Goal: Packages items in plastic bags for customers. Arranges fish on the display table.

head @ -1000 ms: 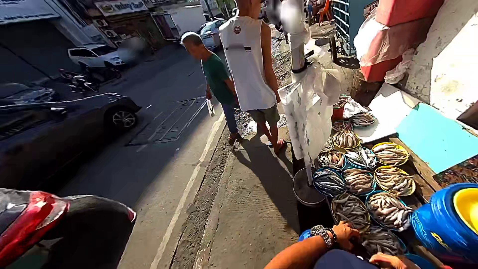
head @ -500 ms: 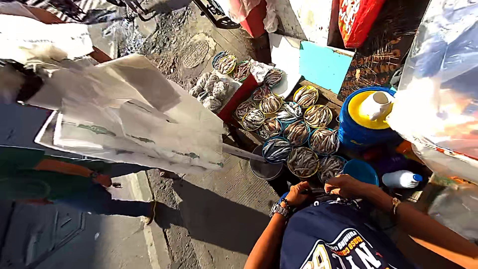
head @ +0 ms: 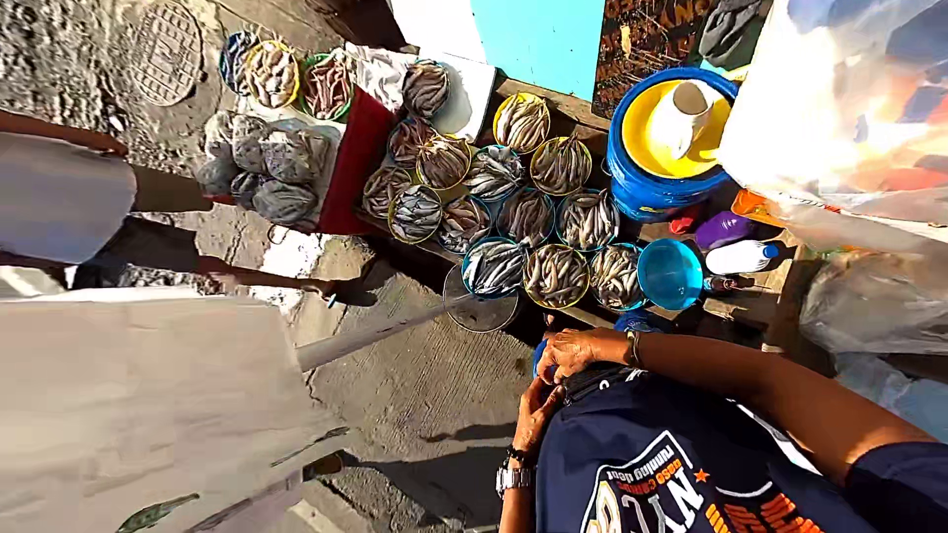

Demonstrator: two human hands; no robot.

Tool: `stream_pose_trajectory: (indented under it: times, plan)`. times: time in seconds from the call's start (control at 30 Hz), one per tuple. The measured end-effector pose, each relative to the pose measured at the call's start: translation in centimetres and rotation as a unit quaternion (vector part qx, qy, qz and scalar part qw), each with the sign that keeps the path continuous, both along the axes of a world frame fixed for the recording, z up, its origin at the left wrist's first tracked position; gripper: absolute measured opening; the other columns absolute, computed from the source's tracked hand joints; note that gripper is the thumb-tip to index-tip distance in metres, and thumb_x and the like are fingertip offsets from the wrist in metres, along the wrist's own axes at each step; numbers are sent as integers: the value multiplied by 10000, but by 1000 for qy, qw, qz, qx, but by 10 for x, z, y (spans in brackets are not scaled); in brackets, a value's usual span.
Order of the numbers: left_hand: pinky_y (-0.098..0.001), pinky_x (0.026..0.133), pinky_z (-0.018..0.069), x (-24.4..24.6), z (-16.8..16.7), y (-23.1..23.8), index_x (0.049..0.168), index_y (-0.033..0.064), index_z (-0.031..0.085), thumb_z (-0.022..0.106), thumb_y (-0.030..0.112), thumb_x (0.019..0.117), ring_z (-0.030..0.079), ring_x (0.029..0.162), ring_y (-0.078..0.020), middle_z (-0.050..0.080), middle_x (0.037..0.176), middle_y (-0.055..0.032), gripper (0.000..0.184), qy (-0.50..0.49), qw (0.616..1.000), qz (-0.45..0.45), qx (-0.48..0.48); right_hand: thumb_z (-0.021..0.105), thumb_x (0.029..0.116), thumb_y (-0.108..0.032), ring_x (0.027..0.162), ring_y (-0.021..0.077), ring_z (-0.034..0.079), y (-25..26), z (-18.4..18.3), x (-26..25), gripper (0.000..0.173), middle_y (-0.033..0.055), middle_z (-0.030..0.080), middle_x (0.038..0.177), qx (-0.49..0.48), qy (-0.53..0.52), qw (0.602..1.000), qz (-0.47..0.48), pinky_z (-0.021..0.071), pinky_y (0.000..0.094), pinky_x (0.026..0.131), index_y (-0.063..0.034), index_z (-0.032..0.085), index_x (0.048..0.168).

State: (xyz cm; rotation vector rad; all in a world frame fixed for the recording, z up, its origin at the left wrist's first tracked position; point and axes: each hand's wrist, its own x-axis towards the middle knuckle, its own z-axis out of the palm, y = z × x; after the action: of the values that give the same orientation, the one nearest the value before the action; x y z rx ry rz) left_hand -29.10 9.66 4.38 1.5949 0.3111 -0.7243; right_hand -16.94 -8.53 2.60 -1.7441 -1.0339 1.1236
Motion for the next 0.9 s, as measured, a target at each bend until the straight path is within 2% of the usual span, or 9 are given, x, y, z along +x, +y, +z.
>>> stream_pose_trajectory:
  times: [0.1,0.17,0.3,0.4,0.5,0.6,0.73,0.83,0.9]
  plan:
    - [-267,798,579,23,-9,7,1106,-48,618,611,88,910,671,829,-58,689,914,-19,239,40,996,-75,-24,692,951,-98,950,384,679,-18,-30,0,241,250,709,1042,13,140,980,-140,502,610,889,23,717,1159]
    - [-288,776,569,34,-15,16,1093,-17,611,590,142,915,655,804,-72,668,889,-7,240,76,987,-125,-59,637,1010,-132,751,269,617,-46,-48,-6,291,218,666,973,-53,240,936,-252,531,457,744,41,633,1244]
    - [-273,694,534,58,-26,24,1009,16,633,529,273,998,598,697,-53,622,792,21,278,86,975,-196,-57,554,1046,-224,496,89,476,-107,-102,-38,273,27,552,676,-168,363,745,-534,431,258,482,2,619,1186]
    - [-340,774,526,68,-34,21,993,-36,643,455,212,1057,602,764,-117,620,827,-66,319,64,962,-263,-29,555,1058,-196,470,65,466,-141,-116,-57,226,2,532,664,-171,400,638,-635,433,224,448,0,624,1148]
    - [-352,747,526,73,-40,26,987,-40,629,428,208,1070,595,734,-137,601,802,-79,329,56,959,-277,-13,522,1075,-174,465,60,439,-157,-123,-75,214,-1,519,664,-200,413,559,-691,403,213,442,0,608,1166]
    - [-441,798,524,79,-46,30,1051,-63,625,423,240,1082,628,801,-252,625,857,-169,366,61,939,-332,64,526,1062,-155,464,58,423,-159,-140,-90,176,-5,504,652,-237,426,471,-735,377,210,437,-18,612,1131]
    - [-578,925,500,92,-56,24,1166,-53,620,370,326,1097,666,1007,-388,670,1032,-257,460,104,876,-451,138,518,1070,-172,563,87,464,-148,-158,-101,224,34,538,754,-286,446,437,-726,421,252,531,11,596,1174]
    - [-563,883,501,104,-65,24,1088,-62,642,423,330,1088,656,937,-371,659,958,-242,450,105,861,-489,95,503,1084,-197,639,123,505,-137,-159,-97,286,83,584,856,-297,467,441,-706,455,297,602,19,574,1259]
    - [-503,805,493,108,-71,30,980,-57,645,472,329,1074,617,817,-306,622,849,-193,434,106,873,-472,67,498,1086,-195,612,119,508,-128,-159,-93,278,79,582,829,-303,470,447,-699,460,291,577,18,578,1247]
